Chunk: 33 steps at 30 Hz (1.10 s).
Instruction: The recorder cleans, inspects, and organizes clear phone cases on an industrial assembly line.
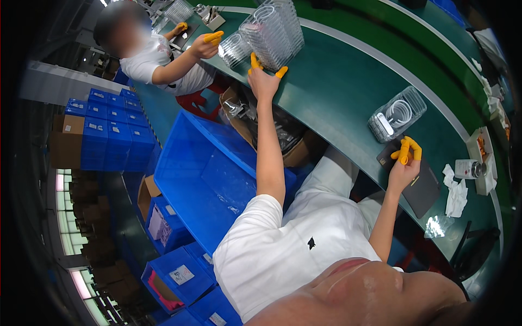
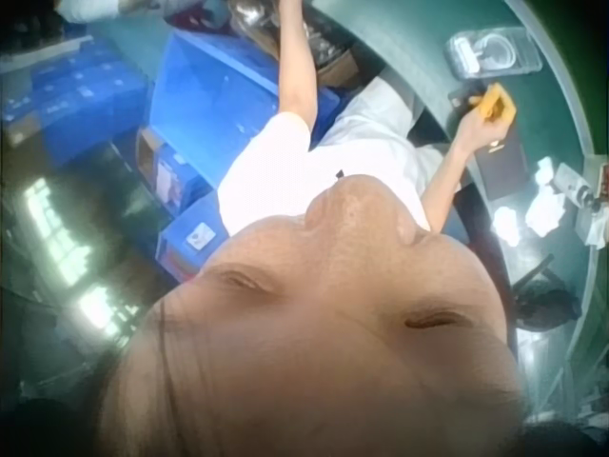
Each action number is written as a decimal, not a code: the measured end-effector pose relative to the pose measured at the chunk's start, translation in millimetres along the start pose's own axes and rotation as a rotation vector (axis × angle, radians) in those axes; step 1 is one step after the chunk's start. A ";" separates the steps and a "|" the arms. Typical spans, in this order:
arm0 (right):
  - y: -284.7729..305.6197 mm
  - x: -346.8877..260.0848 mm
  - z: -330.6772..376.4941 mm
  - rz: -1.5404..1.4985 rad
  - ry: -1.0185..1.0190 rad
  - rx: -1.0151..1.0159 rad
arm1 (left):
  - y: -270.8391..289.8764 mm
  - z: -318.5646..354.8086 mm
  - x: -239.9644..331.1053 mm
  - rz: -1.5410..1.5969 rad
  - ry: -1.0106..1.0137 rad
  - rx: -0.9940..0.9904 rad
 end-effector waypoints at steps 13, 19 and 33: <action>-1.1 -4.0 -0.8 -0.019 -0.029 0.006 | -4.9 -2.0 -7.5 -0.100 0.044 0.022; 1.6 -5.0 -0.8 -0.021 -0.026 0.029 | -9.8 1.5 -4.2 -0.029 -0.043 0.069; -7.9 -22.9 -3.1 0.370 0.201 -0.222 | -7.8 1.8 -4.5 0.037 -0.108 0.182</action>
Point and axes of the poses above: each hand's wrist, its own z-axis away from the middle knuckle, its own y-axis out of the back of the hand, x = y × z, the point moved 1 cm from there along -z, towards the middle knuckle, and after that the axes turned 8 degrees about y, right-handed, at the moved point
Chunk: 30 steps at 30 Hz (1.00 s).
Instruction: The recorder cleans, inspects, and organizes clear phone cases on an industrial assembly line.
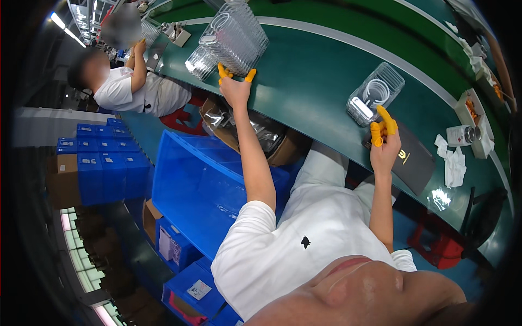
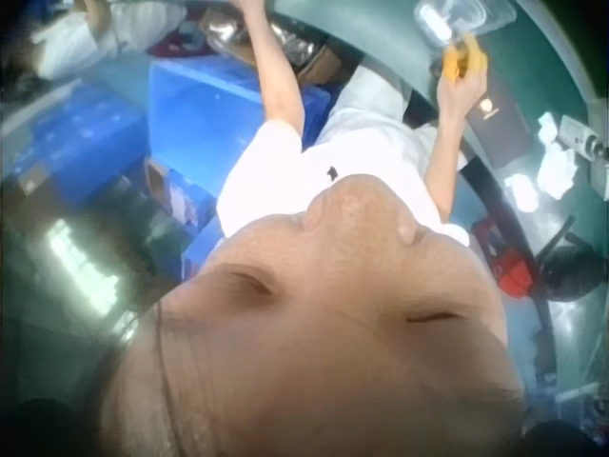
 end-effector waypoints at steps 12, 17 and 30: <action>-9.0 8.9 6.1 -0.116 -0.041 0.110 | -2.7 -3.1 -8.6 -0.063 0.048 -0.111; -5.5 2.1 4.5 -0.129 -0.053 0.074 | 2.2 -1.6 -1.3 -0.059 0.093 -0.125; -8.6 8.6 7.4 -0.170 -0.165 0.018 | -1.0 -2.7 -6.4 -0.075 0.107 -0.129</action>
Point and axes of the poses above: each hand's wrist, its own z-axis away from the middle knuckle, its own y-axis out of the back of the hand, x = y × z, the point moved 1 cm from there along -z, towards the middle knuckle, and after that the axes turned 8 degrees about y, right-handed, at the moved point
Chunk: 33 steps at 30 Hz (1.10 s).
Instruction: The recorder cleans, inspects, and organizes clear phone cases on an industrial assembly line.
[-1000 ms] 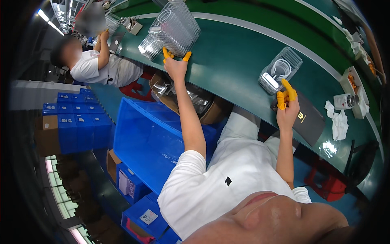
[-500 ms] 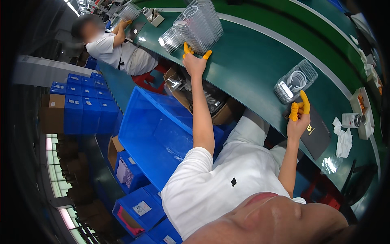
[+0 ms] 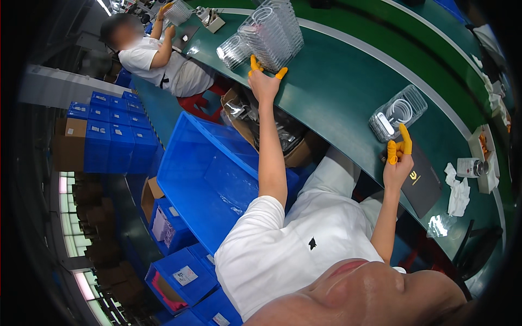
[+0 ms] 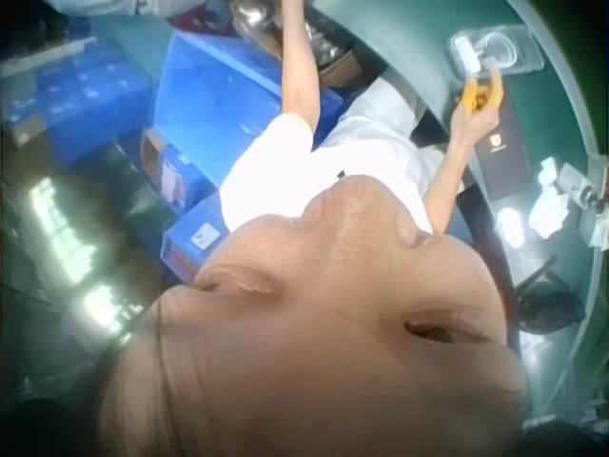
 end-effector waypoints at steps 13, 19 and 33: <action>0.5 -5.4 -0.4 -0.050 -0.048 -0.025 | 8.2 7.8 12.8 0.029 -0.053 0.104; 3.0 -15.5 -2.1 -0.096 -0.024 -0.011 | 1.3 4.1 7.8 -0.021 -0.050 0.105; 0.7 -4.7 -0.7 -0.031 0.038 0.000 | -2.7 -0.8 -2.3 -0.054 -0.100 0.120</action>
Point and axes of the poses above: each hand's wrist, its own z-axis away from the middle knuckle, its own y-axis out of the back of the hand, x = y × z, the point moved 1 cm from there along -z, towards the middle knuckle, and after that the axes turned 8 degrees about y, right-handed, at the moved point
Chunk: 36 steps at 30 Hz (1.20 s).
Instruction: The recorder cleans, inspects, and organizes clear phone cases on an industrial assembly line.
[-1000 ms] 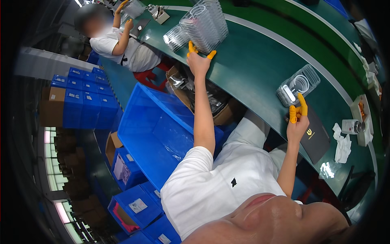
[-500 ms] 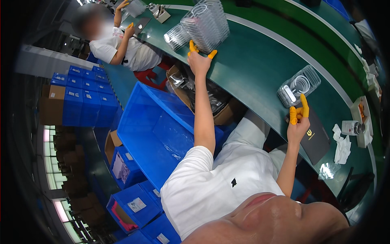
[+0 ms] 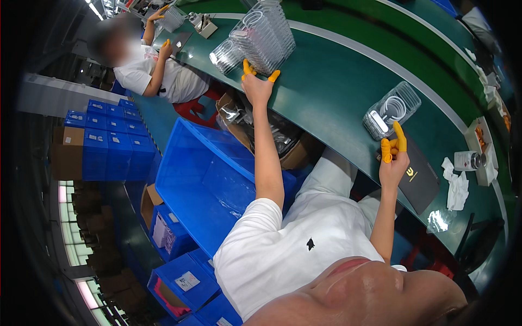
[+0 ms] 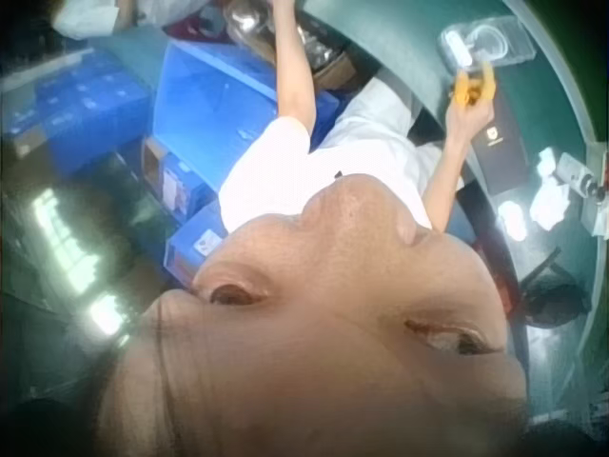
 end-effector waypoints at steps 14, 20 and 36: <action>-2.1 -7.7 -1.0 -0.014 -0.044 -0.007 | 5.5 0.9 6.7 0.016 0.127 -0.137; 0.0 -8.5 -2.5 0.051 0.019 -0.005 | 5.4 1.3 6.7 0.011 0.041 -0.009; -1.3 -0.6 -0.4 0.012 -0.018 0.005 | 13.2 4.7 16.2 0.075 0.020 -0.007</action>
Point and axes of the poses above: each hand's wrist, its own z-axis away from the middle knuckle, its own y-axis out of the back of the hand, x = y × z, the point moved 1 cm from there along -z, towards the middle knuckle, and after that the axes turned 8 degrees about y, right-handed, at the moved point
